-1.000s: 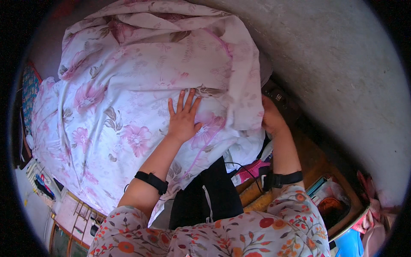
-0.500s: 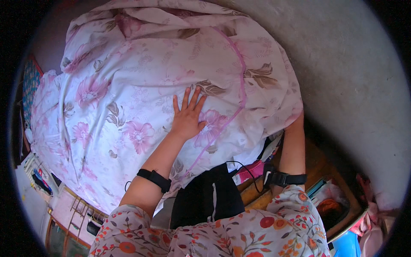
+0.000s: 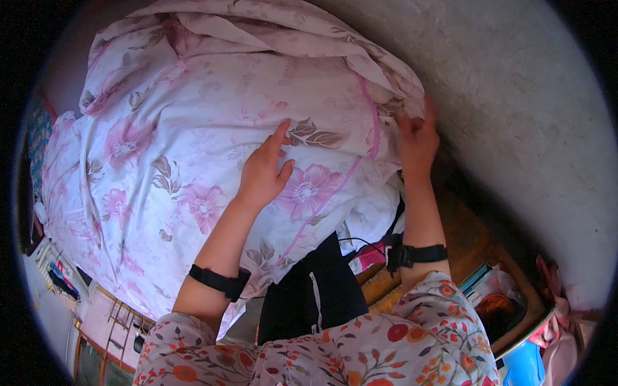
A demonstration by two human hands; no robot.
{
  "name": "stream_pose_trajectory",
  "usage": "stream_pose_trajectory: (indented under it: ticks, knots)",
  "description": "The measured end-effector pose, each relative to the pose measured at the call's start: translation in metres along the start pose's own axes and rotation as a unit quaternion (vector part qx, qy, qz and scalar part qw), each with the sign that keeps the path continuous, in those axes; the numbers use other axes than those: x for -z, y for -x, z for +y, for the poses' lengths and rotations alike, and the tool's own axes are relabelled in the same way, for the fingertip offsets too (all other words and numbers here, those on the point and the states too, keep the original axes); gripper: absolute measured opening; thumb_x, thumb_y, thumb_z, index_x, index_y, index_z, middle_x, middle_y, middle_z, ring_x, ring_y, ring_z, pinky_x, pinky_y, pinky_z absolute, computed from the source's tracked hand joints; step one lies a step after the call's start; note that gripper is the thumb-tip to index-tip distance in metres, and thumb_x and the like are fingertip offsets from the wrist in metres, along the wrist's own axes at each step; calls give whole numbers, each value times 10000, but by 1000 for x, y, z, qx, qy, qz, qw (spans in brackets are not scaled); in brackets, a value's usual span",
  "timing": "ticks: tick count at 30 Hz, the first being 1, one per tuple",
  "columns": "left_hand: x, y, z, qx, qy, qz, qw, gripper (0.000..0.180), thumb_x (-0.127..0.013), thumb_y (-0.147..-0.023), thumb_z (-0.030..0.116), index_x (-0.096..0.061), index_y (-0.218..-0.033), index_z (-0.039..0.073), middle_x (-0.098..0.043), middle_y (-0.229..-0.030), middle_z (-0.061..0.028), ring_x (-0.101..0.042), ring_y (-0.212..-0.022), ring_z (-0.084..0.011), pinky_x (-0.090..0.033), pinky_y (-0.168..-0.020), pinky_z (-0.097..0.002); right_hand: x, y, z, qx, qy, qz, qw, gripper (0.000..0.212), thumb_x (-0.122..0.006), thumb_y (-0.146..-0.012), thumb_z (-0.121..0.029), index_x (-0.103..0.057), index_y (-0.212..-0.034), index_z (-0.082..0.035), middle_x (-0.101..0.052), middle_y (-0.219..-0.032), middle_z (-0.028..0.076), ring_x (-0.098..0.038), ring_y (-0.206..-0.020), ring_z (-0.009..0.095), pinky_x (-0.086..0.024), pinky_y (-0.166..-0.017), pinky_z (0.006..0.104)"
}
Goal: The person brushes a mattress with a pink brush, then unfolds and spreads a floral duvet cover over the bed. They smooth and adjust the duvet cover across the mattress surface.
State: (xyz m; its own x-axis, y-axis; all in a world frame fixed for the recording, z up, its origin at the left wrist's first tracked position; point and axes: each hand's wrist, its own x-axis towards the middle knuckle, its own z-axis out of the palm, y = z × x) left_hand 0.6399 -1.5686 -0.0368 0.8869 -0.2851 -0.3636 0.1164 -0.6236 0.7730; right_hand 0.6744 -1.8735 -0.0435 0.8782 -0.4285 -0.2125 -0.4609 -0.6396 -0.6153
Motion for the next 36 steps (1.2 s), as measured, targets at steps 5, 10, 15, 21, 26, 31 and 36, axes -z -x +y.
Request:
stream_pose_trajectory:
  ticks: [5, 10, 15, 21, 26, 31, 36]
  knots:
    - [10, -21, 12, 48, -15, 18, 999, 747, -637, -751, 76, -320, -1426, 100, -638, -946, -101, -638, -754, -309, -497, -596, -383, -26, -51, -38, -77, -174, -131, 973, 536, -659, -871, -289, -491, -1307, -27, -642, -885, 69, -586, -796, 170, -454, -738, 280]
    - [32, -57, -7, -9, -111, 258, 960, 641, -632, -758, 89, -429, -1365, 105, -595, -1116, -124, -590, -955, -308, -468, -782, -411, -34, -78, -31, 1, -86, -174, 981, 574, -579, -916, -409, -476, -1331, -26, -568, -1226, 104, -533, -1070, 185, -421, -885, 277]
    - [52, -94, -47, -30, -302, 232, 924, 572, -602, -836, 239, -437, -1372, 128, -365, -1449, -125, -316, -1338, -352, -236, -1054, -575, -63, -104, -18, 29, -111, -239, 964, 586, -494, -949, -451, -432, -1388, -69, -479, -1374, 118, -457, -1226, 204, -333, -1030, 301]
    - [58, -118, -62, 2, -332, 197, 923, 572, -563, -878, 353, -415, -1399, 165, -315, -1495, -96, -268, -1379, -345, -182, -1058, -642, -67, -119, -17, 61, -94, -224, 968, 503, -445, -983, -375, -436, -1385, -72, -465, -1396, 121, -430, -1273, 221, -294, -1074, 311]
    - [82, -134, -56, -53, -147, 220, 963, 562, -586, -852, 314, -441, -1379, 182, -395, -1444, -82, -307, -1360, -334, -218, -1055, -623, -13, -39, -12, 171, 33, -41, 984, 437, -456, -988, -279, -465, -1354, -39, -510, -1344, 148, -496, -1213, 287, -374, -1023, 354]
    - [88, -171, -49, -83, -321, 294, 896, 488, -601, -833, 296, -507, -1299, 185, -449, -1380, -84, -329, -1346, -316, -257, -1049, -606, -35, 27, 29, 74, -4, -121, 990, 534, -419, -993, -371, -356, -1406, -38, -426, -1407, 171, -377, -1306, 315, -276, -1088, 387]
    - [104, -229, -62, -77, -364, 217, 903, 531, -517, -888, 416, -402, -1375, 239, -374, -1449, -62, -275, -1381, -307, -188, -1038, -675, -65, 2, 46, -141, -262, -56, 953, 615, -485, -961, -395, -284, -1405, -21, -403, -1385, 162, -383, -1271, 262, -321, -1043, 353]
